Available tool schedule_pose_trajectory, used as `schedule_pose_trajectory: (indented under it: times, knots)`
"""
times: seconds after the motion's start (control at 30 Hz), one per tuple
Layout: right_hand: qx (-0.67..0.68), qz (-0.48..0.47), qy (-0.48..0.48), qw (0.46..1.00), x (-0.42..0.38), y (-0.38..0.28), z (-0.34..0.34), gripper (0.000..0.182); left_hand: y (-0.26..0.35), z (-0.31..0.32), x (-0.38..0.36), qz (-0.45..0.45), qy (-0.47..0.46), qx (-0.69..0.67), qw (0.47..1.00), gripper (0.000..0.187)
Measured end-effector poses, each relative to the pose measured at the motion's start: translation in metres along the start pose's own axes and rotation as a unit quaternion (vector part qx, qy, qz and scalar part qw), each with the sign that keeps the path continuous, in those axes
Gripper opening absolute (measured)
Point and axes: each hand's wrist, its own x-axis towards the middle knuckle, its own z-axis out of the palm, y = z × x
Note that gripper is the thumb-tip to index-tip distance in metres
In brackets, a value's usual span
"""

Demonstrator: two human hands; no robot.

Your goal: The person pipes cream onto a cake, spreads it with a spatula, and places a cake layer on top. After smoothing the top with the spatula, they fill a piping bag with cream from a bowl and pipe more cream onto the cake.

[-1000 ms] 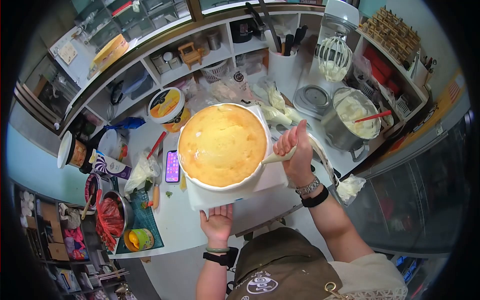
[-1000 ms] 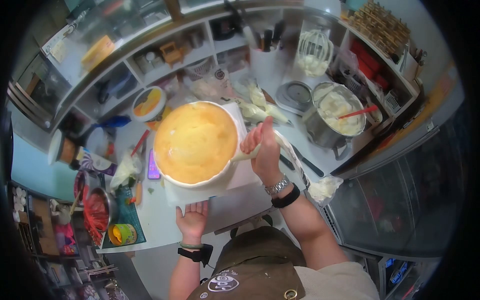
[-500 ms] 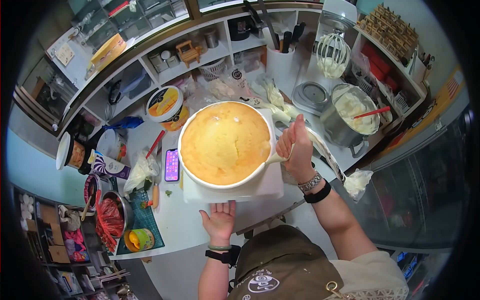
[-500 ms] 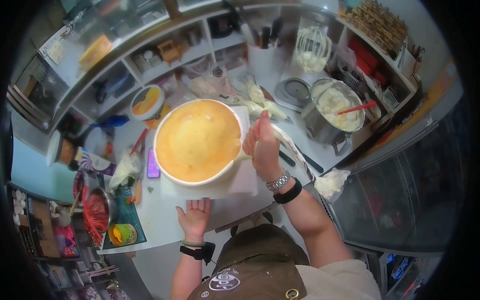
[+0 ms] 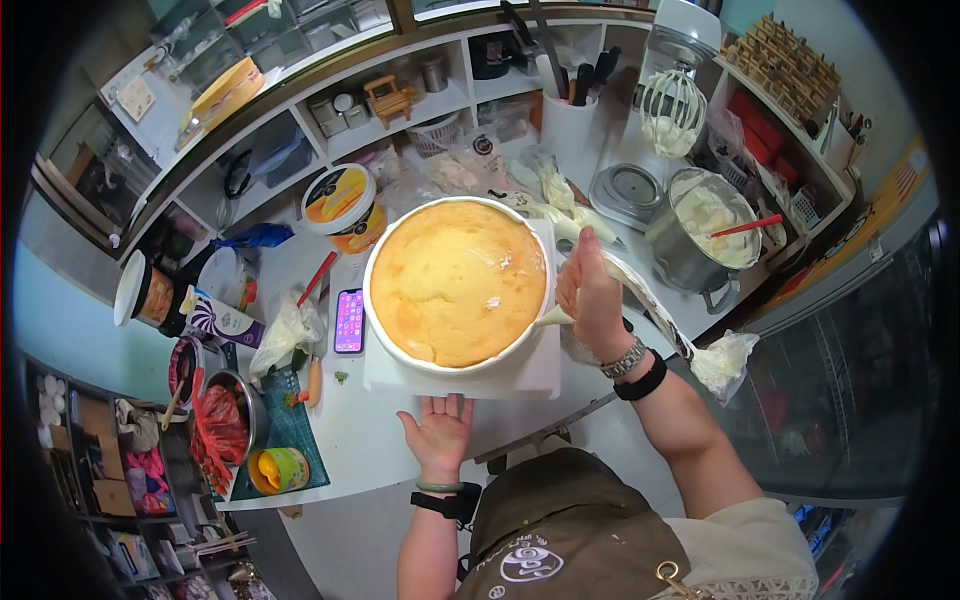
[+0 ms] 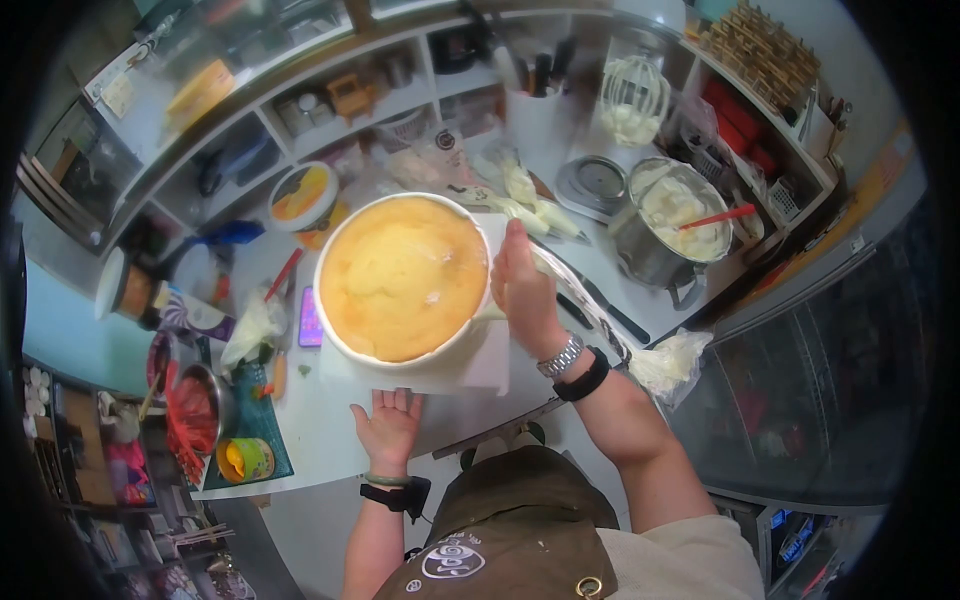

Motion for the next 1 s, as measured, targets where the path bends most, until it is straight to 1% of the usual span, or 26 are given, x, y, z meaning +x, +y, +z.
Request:
schedule_pose_trajectory:
  times: [0.03, 0.07, 0.13, 0.17, 0.23, 0.27, 0.33, 0.37, 0.43, 0.47, 0.5, 0.57, 0.6, 0.63, 0.7, 0.73, 0.77, 0.8, 0.83, 0.9, 0.93, 0.97, 1.0]
  knots:
    - [-0.012, -0.004, 0.002, 1.000, 0.000, 0.001, 0.001, 0.051, 0.001, 0.002, -0.001, -0.013, -0.072, 0.016, 0.997, 0.070]
    - [-0.012, -0.004, 0.001, 1.000, 0.000, 0.001, 0.001, 0.051, 0.001, 0.004, -0.002, -0.012, -0.073, 0.015, 0.997, 0.070]
    - [-0.030, -0.002, -0.001, 1.000, -0.001, 0.003, 0.002, 0.050, 0.000, 0.016, -0.006, 0.008, 0.017, 0.026, 0.999, 0.069]
    - [-0.030, -0.002, -0.004, 1.000, -0.002, 0.005, 0.004, 0.050, 0.000, 0.022, -0.006, 0.010, 0.016, 0.025, 1.000, 0.069]
    - [-0.064, -0.030, 0.012, 0.997, -0.002, 0.008, 0.007, 0.050, 0.001, 0.029, -0.005, 0.022, 0.073, 0.009, 0.997, 0.071]
    - [-0.063, -0.030, 0.010, 0.997, -0.001, 0.012, 0.006, 0.050, 0.003, 0.028, -0.005, 0.024, 0.072, 0.009, 0.997, 0.071]
    - [-0.124, -0.090, 0.019, 0.988, 0.002, 0.016, 0.005, 0.050, 0.007, 0.024, -0.002, 0.025, 0.068, 0.007, 0.997, 0.072]
    - [-0.123, -0.091, 0.017, 0.988, 0.001, 0.013, 0.007, 0.050, 0.008, 0.024, -0.003, 0.027, 0.067, 0.007, 0.997, 0.072]
    - [-0.169, -0.041, 0.071, 0.982, -0.005, -0.002, 0.012, 0.050, 0.011, 0.023, -0.003, 0.018, 0.051, 0.018, 0.998, 0.072]
    - [-0.189, -0.029, 0.052, 0.980, -0.014, -0.018, 0.014, 0.052, 0.011, 0.031, -0.006, 0.017, 0.048, 0.017, 0.999, 0.072]
    - [-0.191, -0.032, 0.054, 0.980, -0.013, -0.024, 0.006, 0.052, 0.011, 0.038, -0.009, 0.022, 0.063, 0.025, 0.997, 0.071]
    - [-0.352, -0.022, -0.020, 0.936, -0.006, -0.043, -0.026, 0.051, 0.007, 0.040, -0.012, 0.017, 0.075, 0.027, 0.997, 0.071]
    - [-0.390, 0.021, -0.053, 0.919, -0.001, -0.054, -0.043, 0.047, 0.010, 0.036, -0.013, 0.012, 0.066, 0.035, 0.997, 0.071]
    - [-0.397, 0.029, -0.076, 0.914, 0.010, -0.053, -0.070, 0.039, 0.013, 0.032, -0.014, 0.006, 0.055, 0.043, 0.998, 0.073]
    - [-0.454, 0.086, -0.067, 0.884, 0.014, -0.065, -0.101, 0.030, 0.013, 0.026, -0.016, -0.005, 0.050, 0.025, 0.998, 0.070]
    - [-0.455, 0.080, -0.058, 0.885, 0.018, -0.064, -0.119, 0.030, 0.014, 0.023, -0.018, -0.010, 0.054, 0.011, 0.998, 0.068]
    - [-0.459, 0.168, -0.058, 0.871, 0.025, -0.060, -0.138, 0.026, 0.013, 0.023, -0.020, -0.018, 0.046, 0.011, 0.999, 0.068]
    - [-0.460, 0.254, -0.060, 0.849, 0.035, -0.053, -0.154, 0.022, 0.010, 0.024, -0.026, -0.030, 0.065, 0.002, 0.997, 0.065]
    - [-0.445, 0.267, -0.040, 0.854, 0.043, -0.042, -0.166, 0.019, 0.005, 0.025, -0.034, -0.040, 0.086, -0.008, 0.995, 0.063]
    - [-0.440, 0.287, -0.066, 0.849, 0.073, -0.010, -0.208, 0.021, -0.005, 0.017, -0.048, -0.048, 0.092, 0.003, 0.995, 0.059]
    - [-0.538, 0.197, -0.144, 0.807, 0.112, 0.038, -0.259, 0.027, -0.010, 0.006, -0.056, -0.076, 0.122, 0.041, 0.989, 0.058]
    - [-0.622, 0.100, -0.216, 0.746, 0.141, 0.073, -0.300, 0.035, -0.016, -0.003, -0.061, -0.103, 0.150, 0.082, 0.980, 0.056]
    - [-0.710, 0.069, -0.170, 0.680, 0.127, 0.068, -0.280, 0.044, -0.024, -0.012, -0.067, -0.102, 0.144, 0.087, 0.980, 0.056]
